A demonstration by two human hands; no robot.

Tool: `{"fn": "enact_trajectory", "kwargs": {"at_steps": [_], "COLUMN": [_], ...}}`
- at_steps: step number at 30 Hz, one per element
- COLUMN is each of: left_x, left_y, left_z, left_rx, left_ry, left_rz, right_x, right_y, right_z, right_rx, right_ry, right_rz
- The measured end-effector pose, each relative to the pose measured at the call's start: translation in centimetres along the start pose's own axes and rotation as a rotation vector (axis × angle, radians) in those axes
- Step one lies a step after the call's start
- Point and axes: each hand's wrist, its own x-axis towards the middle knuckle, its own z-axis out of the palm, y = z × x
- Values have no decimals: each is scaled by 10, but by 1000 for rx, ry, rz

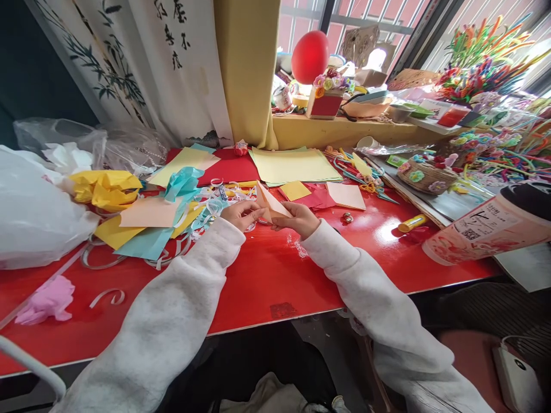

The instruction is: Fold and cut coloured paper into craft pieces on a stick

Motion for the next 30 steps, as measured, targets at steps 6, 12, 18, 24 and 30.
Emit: {"fn": "enact_trajectory", "kwargs": {"at_steps": [6, 12, 18, 24, 30], "left_x": [-1, -2, -5, -2, -1], "left_y": [3, 5, 5, -3, -6], "left_z": [2, 3, 8, 16, 13], "left_rx": [-55, 31, -17, -160, -89], "left_ry": [54, 52, 35, 67, 52], "left_rz": [-29, -5, -36, 9, 70], "right_x": [-2, -4, -2, -4, -3], "right_y": [-2, -3, 4, -1, 0], "right_z": [4, 4, 4, 9, 8], "right_rx": [42, 74, 107, 112, 111], "right_ry": [5, 33, 72, 105, 71], "right_rz": [28, 69, 51, 107, 95]}}
